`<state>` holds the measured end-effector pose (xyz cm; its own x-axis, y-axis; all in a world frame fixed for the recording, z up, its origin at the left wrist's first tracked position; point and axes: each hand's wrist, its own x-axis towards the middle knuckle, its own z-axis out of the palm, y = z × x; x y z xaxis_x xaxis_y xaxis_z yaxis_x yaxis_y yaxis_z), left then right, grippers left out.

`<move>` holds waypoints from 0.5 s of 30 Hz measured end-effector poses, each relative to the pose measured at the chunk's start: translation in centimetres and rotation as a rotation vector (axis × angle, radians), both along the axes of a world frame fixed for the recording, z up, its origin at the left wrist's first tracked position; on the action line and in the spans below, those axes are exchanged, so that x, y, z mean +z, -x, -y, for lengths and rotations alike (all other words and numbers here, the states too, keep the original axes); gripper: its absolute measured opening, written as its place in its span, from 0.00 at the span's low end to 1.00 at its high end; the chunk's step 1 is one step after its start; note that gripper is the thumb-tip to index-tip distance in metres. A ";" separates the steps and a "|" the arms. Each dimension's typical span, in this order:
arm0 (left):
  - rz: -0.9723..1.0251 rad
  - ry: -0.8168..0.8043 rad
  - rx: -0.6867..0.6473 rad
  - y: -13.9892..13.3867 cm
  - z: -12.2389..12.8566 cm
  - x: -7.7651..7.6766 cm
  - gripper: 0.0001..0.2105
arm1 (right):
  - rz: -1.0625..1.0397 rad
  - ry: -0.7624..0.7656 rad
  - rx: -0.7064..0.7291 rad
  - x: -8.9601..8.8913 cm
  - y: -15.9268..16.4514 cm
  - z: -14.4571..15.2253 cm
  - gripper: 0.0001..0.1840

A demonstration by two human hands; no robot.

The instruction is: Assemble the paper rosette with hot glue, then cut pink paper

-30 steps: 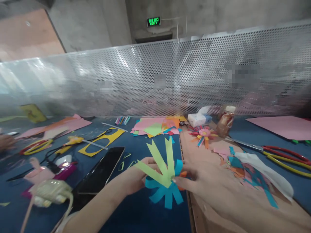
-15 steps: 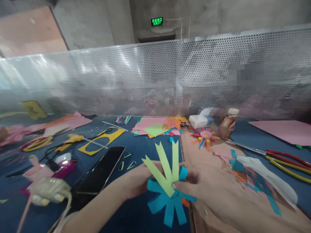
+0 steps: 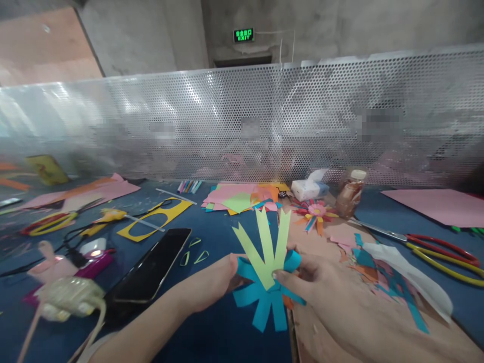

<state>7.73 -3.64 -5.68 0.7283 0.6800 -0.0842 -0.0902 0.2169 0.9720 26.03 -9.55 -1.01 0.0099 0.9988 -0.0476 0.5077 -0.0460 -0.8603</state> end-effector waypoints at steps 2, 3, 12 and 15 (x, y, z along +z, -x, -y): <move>-0.067 0.002 0.027 0.0 0.0 0.1 0.28 | -0.049 -0.035 0.010 -0.2 0.0 0.0 0.10; -0.098 -0.001 0.026 0.0 0.1 0.3 0.27 | -0.085 -0.048 0.012 -0.4 0.0 0.0 0.10; -0.152 -0.074 0.114 -0.6 0.3 0.7 0.17 | -0.198 0.040 -0.058 -0.5 0.2 -0.4 0.08; -0.137 -0.168 0.130 -0.6 0.0 0.8 0.16 | -0.304 0.047 -0.005 -1.3 -0.3 -0.7 0.12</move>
